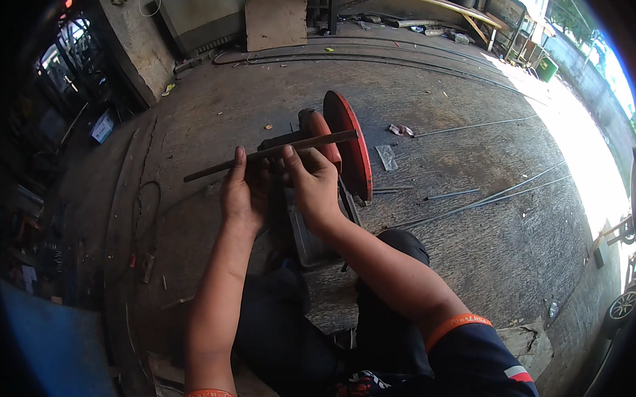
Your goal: Cutting and smoothing the ends of metal rods using a chop saw.
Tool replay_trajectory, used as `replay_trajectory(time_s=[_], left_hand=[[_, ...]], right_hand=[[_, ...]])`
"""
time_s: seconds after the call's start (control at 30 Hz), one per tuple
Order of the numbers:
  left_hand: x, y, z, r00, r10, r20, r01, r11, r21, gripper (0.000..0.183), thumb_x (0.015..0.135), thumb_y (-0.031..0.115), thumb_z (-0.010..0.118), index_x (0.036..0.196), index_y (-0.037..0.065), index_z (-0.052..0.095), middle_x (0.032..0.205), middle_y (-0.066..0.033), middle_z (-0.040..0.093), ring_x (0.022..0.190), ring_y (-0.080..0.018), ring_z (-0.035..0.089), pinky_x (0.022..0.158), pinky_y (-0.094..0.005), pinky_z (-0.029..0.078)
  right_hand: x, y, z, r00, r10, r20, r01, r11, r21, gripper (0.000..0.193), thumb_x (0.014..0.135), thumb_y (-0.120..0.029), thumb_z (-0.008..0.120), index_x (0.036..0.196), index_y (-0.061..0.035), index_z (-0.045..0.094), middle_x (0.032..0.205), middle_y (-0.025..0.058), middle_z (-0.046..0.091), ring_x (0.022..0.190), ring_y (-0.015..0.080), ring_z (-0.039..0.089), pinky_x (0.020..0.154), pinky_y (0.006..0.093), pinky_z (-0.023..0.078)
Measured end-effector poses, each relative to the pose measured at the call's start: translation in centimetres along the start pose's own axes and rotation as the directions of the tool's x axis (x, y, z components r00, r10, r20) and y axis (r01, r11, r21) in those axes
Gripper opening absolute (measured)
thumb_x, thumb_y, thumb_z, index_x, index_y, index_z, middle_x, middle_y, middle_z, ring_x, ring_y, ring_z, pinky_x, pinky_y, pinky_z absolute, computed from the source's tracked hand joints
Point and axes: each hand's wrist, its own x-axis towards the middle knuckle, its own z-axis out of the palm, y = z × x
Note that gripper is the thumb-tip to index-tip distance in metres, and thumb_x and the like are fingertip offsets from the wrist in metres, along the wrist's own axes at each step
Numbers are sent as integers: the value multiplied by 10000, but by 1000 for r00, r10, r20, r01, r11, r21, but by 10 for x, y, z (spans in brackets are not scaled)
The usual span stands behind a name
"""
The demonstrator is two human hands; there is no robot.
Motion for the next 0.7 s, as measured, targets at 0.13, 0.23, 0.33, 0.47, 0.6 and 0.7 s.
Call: replay_trajectory(time_s=[0.13, 0.23, 0.33, 0.47, 0.6, 0.7], left_hand=[[5, 2, -3, 965, 112, -237, -106, 994, 40, 267, 895, 276, 664, 919, 17, 608, 813, -69, 652, 703, -171, 646, 660, -270, 525], [7, 20, -18, 848, 473, -238, -359, 843, 400, 269, 874, 221, 695, 917, -25, 595, 809, -84, 639, 615, -169, 621, 590, -284, 516], [-3, 50, -44, 768, 626, -137, -472, 697, 540, 274, 851, 219, 722, 850, -32, 614, 755, -72, 639, 595, -139, 603, 571, -273, 499], [-39, 74, -85, 691, 722, 32, -508, 453, 732, 282, 837, 223, 739, 770, -33, 641, 684, -51, 634, 606, -97, 588, 575, -260, 479], [-85, 73, -137, 714, 691, -111, -466, 587, 662, 267, 849, 219, 728, 815, -34, 652, 689, -48, 637, 635, -101, 606, 576, -252, 529], [-113, 68, -192, 699, 671, -247, -373, 637, 675, 273, 852, 225, 723, 811, -35, 647, 685, -54, 636, 646, -109, 617, 583, -248, 553]], right_hand=[[4, 5, 5, 925, 378, 42, -379, 925, 28, 311, 927, -273, 625, 901, 34, 669, 785, 25, 652, 715, 75, 547, 665, 223, 434], [-2, 2, 15, 976, -83, 199, 148, 930, -336, 185, 869, -173, 658, 863, 10, 689, 746, 88, 680, 689, 135, 609, 673, 264, 460], [-3, -3, 31, 866, -318, 387, 486, 721, -494, 132, 810, -128, 679, 886, -22, 691, 816, 120, 690, 751, 241, 639, 726, 311, 480], [0, 17, 68, 601, -395, 695, 799, 309, -516, 215, 769, -101, 694, 977, -49, 701, 931, 128, 692, 878, 295, 630, 790, 370, 494], [-25, 72, 96, 521, -172, 836, 814, 396, -426, 186, 794, -146, 655, 965, -95, 706, 925, 98, 692, 873, 315, 638, 773, 401, 495], [-55, 122, 110, 470, -22, 882, 725, 580, -372, 155, 805, -174, 637, 933, -124, 707, 900, 81, 690, 846, 312, 645, 751, 423, 488]])
